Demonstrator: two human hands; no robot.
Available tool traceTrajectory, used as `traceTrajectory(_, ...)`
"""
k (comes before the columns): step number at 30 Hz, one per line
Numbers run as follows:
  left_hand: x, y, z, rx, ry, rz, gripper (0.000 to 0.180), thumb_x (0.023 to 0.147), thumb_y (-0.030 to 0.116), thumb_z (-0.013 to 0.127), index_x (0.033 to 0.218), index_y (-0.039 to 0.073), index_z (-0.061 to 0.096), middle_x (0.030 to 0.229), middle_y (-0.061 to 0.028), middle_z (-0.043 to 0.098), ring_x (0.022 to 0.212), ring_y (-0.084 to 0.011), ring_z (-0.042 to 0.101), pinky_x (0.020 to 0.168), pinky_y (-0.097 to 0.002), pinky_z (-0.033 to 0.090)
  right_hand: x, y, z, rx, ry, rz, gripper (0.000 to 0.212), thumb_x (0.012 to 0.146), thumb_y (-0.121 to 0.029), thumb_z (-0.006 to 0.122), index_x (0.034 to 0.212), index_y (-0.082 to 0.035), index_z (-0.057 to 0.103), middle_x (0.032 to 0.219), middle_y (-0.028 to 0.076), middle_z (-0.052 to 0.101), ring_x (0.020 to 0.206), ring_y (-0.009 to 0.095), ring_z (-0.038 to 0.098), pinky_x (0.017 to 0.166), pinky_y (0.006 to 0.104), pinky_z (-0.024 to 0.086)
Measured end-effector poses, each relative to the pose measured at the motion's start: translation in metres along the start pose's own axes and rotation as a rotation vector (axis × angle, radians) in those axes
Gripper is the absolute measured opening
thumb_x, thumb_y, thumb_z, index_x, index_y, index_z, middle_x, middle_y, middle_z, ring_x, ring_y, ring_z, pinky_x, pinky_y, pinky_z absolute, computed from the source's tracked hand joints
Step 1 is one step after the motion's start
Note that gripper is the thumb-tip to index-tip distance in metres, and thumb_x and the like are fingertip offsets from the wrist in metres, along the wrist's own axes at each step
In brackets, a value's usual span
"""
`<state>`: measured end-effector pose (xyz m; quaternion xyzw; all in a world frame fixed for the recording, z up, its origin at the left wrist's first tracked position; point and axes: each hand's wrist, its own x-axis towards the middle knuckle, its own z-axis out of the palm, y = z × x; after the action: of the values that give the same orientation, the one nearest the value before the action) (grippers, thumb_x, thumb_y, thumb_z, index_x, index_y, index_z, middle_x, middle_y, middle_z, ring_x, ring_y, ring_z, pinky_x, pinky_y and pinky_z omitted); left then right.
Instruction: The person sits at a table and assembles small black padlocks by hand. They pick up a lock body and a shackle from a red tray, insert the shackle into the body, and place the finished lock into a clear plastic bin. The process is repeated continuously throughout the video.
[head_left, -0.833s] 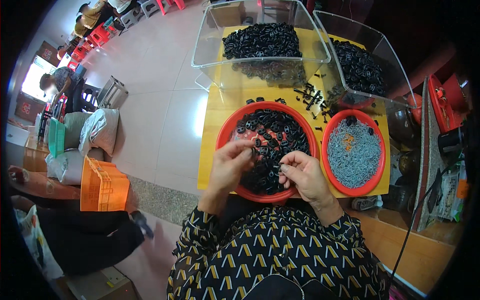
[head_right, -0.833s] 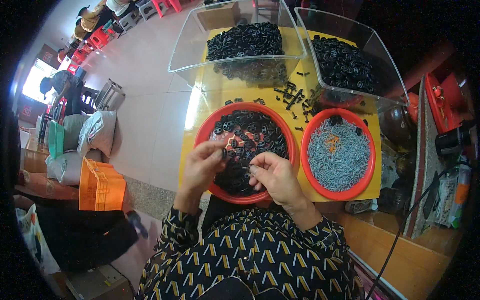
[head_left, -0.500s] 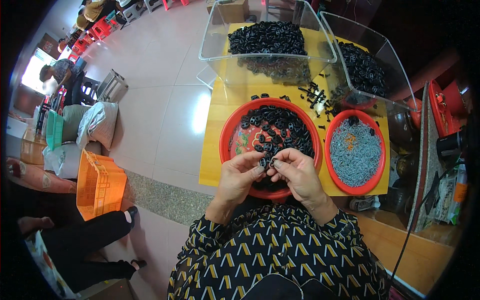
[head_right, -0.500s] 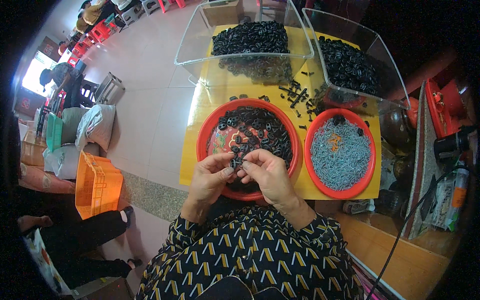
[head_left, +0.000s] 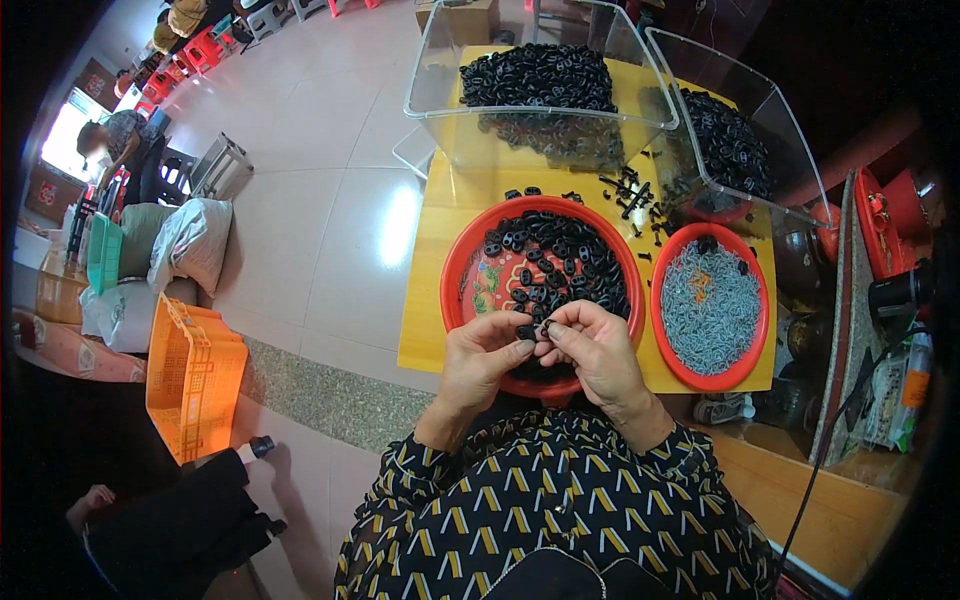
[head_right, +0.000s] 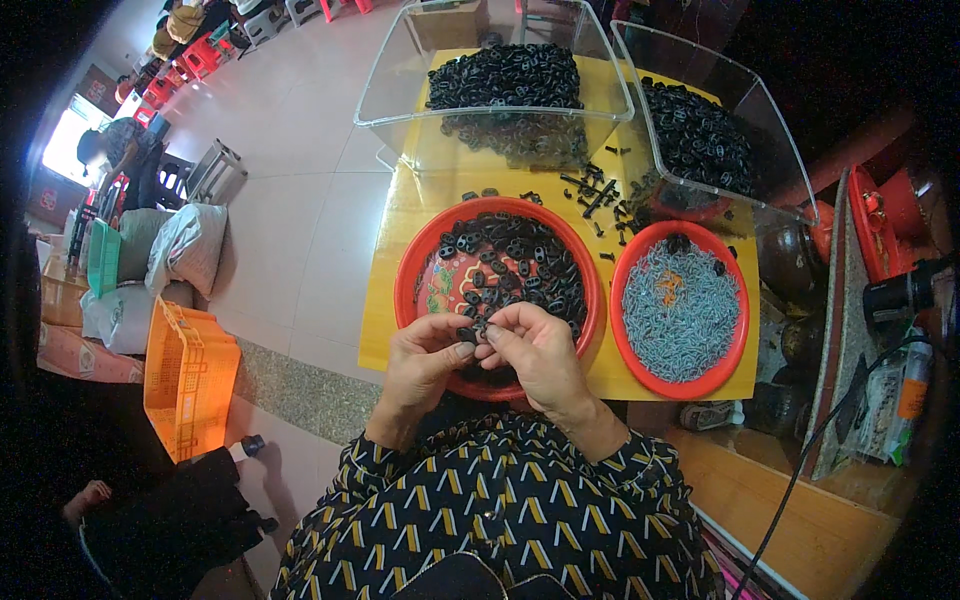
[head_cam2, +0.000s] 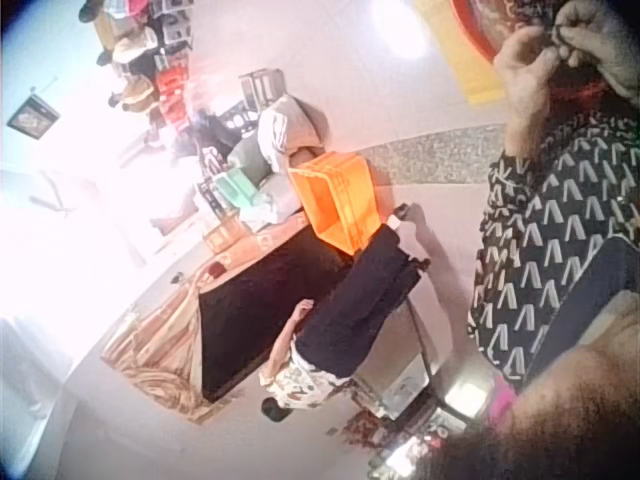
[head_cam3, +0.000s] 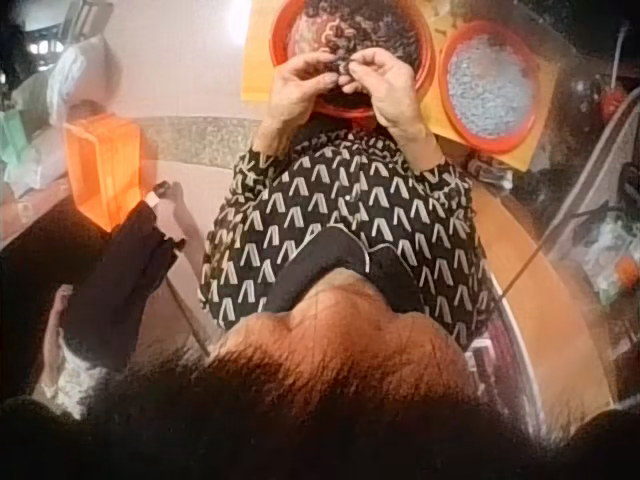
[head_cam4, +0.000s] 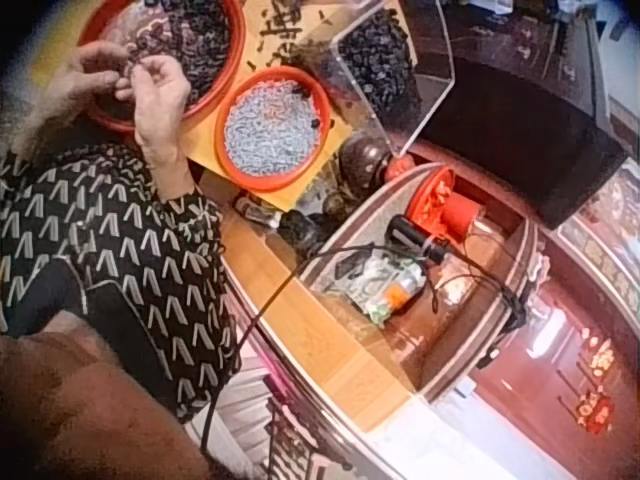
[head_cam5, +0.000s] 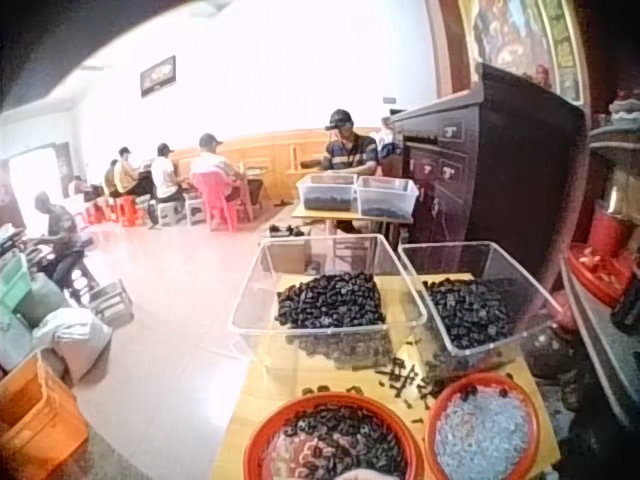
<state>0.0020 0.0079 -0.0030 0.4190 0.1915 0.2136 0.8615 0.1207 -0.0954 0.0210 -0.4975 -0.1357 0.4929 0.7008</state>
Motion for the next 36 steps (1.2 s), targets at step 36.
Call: traceTrajectory(36,-0.006,0.001,-0.001,-0.083,-0.098,-0.017,0.029,0.081,0.006,0.059,0.108,-0.001,0.053,0.075,-0.0062,0.056,0.063,-0.0135,0.052,0.058,-0.0242,0.043,-0.013,-0.018,0.001,-0.396,-0.024,-0.061,0.007,0.081,-0.006,0.056,0.084,0.0,0.054,0.072,0.001,0.055,0.061,0.005,0.054,0.05,0.0187,0.044)
